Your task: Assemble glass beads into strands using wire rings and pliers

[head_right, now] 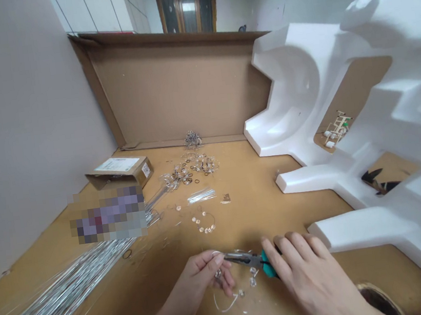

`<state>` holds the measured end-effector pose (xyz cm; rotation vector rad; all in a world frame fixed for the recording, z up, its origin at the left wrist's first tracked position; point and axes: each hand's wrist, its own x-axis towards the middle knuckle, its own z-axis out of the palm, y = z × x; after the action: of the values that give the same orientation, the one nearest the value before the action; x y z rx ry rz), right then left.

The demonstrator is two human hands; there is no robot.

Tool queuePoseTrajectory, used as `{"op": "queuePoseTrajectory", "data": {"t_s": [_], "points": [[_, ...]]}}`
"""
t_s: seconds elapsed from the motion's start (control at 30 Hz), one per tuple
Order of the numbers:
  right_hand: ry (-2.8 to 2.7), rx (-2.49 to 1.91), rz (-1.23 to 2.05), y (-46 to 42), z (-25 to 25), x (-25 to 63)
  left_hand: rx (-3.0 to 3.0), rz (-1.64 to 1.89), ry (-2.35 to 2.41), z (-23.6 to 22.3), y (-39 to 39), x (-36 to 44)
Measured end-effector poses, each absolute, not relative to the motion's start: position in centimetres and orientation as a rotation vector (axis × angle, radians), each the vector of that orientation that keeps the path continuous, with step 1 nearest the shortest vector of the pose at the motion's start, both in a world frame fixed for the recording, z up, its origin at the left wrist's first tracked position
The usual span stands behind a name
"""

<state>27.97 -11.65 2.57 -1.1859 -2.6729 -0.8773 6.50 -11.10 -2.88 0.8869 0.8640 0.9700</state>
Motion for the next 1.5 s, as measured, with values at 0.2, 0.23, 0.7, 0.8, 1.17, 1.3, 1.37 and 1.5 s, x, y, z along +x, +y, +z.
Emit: {"op": "queuePoseTrajectory", "data": {"t_s": [0.2,0.23,0.7,0.8,1.17,1.3,1.37,1.5], "points": [[-2.590,-1.156,-0.884,-11.7,2.0,27.9,0.940,0.988,0.915,-3.3,-11.2,6.9],[-2.597,-1.150,-0.883,-11.8,2.1,27.9,0.963,0.987,0.927,-3.5,-11.2,6.9],[-2.637,-1.117,-0.595,-11.5,3.4,27.7,1.124,0.898,0.921,-4.0,-11.1,6.6],[-2.636,-1.153,-0.487,-11.8,3.8,27.6,1.138,0.918,0.893,-4.4,-11.2,6.6],[-2.680,-1.037,-0.793,-12.6,4.7,27.1,1.299,0.939,1.104,-2.3,-12.0,6.9],[-2.675,-1.097,-0.681,-12.6,5.0,27.2,1.294,0.963,1.065,-2.2,-12.1,6.9],[-2.657,-1.134,-0.619,-12.5,5.0,27.3,1.277,0.967,1.041,-2.2,-12.0,6.9],[-2.632,-1.171,-0.555,-12.4,4.9,27.5,1.242,0.955,1.009,-2.1,-11.8,6.7]]}}
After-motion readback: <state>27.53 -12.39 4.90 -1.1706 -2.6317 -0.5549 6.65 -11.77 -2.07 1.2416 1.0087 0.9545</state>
